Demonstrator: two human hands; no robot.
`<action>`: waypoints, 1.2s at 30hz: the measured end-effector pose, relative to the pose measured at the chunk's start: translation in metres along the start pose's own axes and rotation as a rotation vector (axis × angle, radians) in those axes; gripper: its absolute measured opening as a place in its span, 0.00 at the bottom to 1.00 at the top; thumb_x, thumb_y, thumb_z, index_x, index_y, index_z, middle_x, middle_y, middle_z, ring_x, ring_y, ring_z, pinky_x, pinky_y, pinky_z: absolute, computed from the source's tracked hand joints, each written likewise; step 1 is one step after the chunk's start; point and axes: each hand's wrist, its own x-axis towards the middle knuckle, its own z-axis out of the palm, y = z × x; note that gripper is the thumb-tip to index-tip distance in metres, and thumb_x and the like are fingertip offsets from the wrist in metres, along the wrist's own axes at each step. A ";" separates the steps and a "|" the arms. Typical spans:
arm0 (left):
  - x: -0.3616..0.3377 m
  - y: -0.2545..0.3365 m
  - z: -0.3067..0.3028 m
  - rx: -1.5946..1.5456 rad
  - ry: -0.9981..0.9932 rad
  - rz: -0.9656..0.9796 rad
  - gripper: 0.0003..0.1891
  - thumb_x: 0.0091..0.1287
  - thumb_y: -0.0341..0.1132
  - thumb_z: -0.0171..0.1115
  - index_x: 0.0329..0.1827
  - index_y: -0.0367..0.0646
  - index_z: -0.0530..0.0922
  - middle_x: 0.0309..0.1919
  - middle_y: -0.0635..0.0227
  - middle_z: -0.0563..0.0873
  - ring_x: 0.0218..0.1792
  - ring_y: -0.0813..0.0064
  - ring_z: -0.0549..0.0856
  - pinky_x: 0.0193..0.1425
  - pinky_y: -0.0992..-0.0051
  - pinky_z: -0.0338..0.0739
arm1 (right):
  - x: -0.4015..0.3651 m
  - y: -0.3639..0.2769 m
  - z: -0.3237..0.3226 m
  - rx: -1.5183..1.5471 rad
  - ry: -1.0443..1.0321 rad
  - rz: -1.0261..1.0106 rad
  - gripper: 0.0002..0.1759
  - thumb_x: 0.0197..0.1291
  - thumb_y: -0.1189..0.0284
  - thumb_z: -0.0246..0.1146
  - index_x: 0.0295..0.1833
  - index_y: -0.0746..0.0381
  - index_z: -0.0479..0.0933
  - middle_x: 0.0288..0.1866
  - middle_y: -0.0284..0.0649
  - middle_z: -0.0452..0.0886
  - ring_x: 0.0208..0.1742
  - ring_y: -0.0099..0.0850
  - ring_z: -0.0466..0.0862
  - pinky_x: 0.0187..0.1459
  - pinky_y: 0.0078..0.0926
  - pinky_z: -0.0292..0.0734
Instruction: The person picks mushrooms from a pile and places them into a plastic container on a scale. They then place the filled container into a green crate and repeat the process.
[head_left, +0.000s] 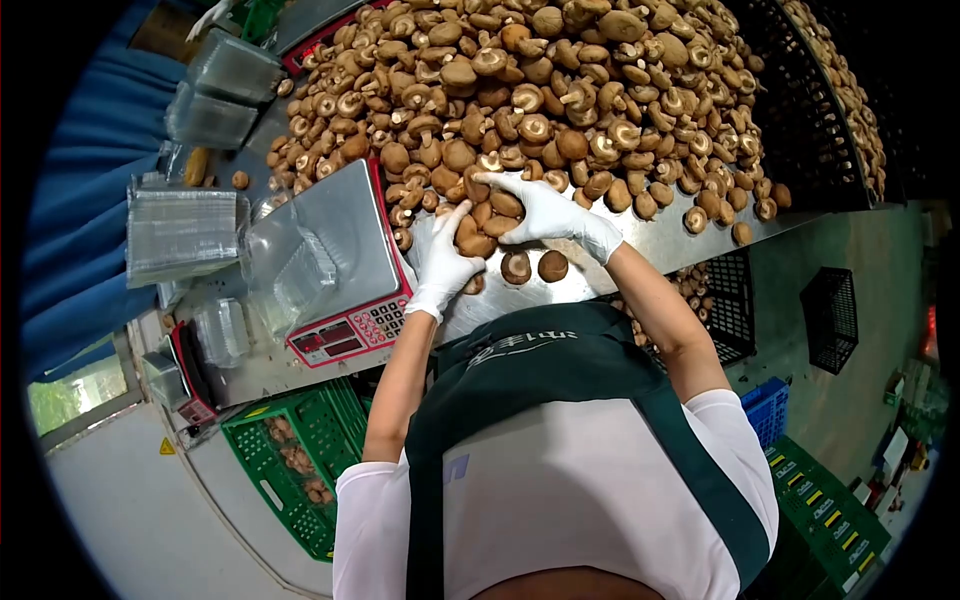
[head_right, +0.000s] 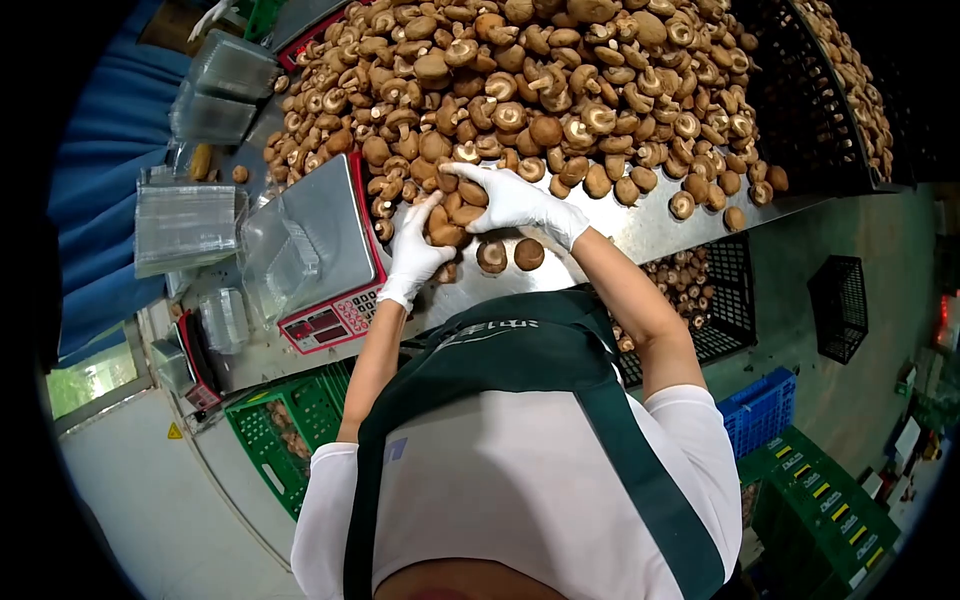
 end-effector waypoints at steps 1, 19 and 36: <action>0.000 0.007 -0.009 0.073 0.030 0.031 0.42 0.39 0.27 0.69 0.65 0.49 0.70 0.59 0.56 0.73 0.61 0.56 0.73 0.64 0.69 0.70 | 0.002 -0.007 -0.002 0.001 0.035 -0.087 0.50 0.39 0.71 0.70 0.73 0.52 0.58 0.68 0.47 0.69 0.65 0.40 0.73 0.66 0.32 0.66; -0.096 -0.094 -0.245 0.128 0.374 -0.060 0.45 0.46 0.21 0.62 0.73 0.44 0.57 0.70 0.56 0.63 0.68 0.63 0.66 0.67 0.69 0.68 | 0.183 -0.165 0.177 -0.192 -0.056 -0.493 0.46 0.40 0.59 0.71 0.67 0.56 0.61 0.42 0.51 0.81 0.39 0.49 0.84 0.40 0.41 0.81; -0.085 -0.068 -0.274 0.406 0.077 -0.289 0.29 0.61 0.30 0.60 0.69 0.49 0.67 0.62 0.60 0.76 0.46 0.70 0.83 0.50 0.76 0.77 | 0.078 -0.111 0.136 -0.401 0.310 0.015 0.23 0.52 0.64 0.65 0.55 0.56 0.74 0.44 0.42 0.82 0.42 0.42 0.82 0.42 0.34 0.79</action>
